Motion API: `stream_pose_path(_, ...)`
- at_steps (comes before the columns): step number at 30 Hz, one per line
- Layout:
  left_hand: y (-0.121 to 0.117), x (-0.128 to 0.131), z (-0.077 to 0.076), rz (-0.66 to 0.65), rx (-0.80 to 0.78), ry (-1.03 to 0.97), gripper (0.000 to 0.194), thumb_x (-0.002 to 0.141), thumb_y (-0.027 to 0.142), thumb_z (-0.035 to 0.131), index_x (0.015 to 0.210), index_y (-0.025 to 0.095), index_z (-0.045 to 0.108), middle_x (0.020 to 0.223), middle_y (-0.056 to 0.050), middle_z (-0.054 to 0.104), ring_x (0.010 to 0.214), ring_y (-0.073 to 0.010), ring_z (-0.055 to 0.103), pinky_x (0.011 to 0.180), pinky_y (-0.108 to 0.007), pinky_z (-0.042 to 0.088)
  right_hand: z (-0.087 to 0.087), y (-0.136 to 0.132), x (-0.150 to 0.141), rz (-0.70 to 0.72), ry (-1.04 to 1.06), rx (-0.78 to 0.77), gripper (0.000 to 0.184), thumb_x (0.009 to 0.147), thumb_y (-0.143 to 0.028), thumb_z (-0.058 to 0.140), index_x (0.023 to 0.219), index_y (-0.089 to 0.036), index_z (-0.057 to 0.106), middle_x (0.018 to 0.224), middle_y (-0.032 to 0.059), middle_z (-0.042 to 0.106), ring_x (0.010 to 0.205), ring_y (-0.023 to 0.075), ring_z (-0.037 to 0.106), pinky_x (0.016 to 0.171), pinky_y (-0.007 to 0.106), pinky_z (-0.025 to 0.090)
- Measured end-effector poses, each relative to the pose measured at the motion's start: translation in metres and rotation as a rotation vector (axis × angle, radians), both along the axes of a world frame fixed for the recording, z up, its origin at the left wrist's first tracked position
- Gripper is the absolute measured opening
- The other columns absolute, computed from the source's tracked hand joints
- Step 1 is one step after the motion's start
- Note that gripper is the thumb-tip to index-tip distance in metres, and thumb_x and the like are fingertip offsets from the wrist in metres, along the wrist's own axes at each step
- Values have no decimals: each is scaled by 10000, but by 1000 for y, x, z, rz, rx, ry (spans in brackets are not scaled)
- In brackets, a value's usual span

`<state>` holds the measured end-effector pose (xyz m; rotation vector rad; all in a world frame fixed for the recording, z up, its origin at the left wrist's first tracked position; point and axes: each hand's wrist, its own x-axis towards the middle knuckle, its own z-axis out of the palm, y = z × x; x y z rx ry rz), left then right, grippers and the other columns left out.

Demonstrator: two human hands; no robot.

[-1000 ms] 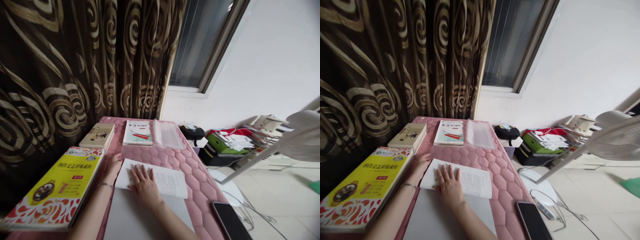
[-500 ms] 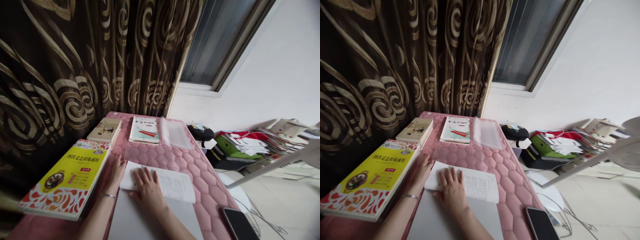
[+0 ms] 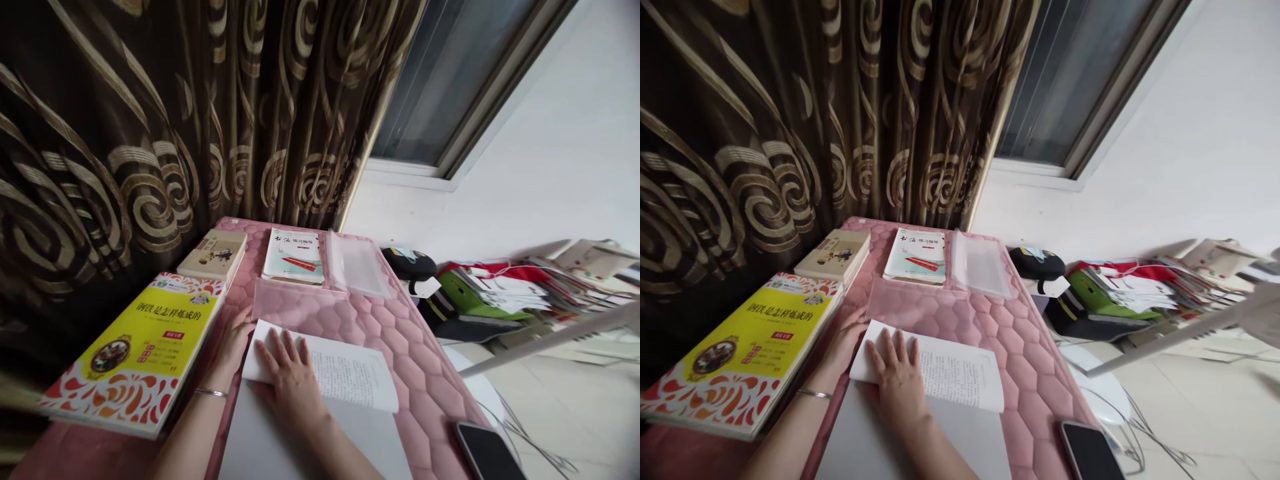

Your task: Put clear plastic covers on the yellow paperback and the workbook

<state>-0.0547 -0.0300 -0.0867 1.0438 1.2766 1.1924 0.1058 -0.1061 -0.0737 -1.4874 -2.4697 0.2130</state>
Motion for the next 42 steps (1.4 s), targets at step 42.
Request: stream_pose_path(42,-8,7,16,-208,21,-223,606,681,210,667,1271,181,533,1135,-98,706,1034,-264,652,876,-344,468,-9,-5,-1,-5,9,164,637,925,-303,558,1510,-319,307,1567,45,334,1428,355,285,1121,618,267)
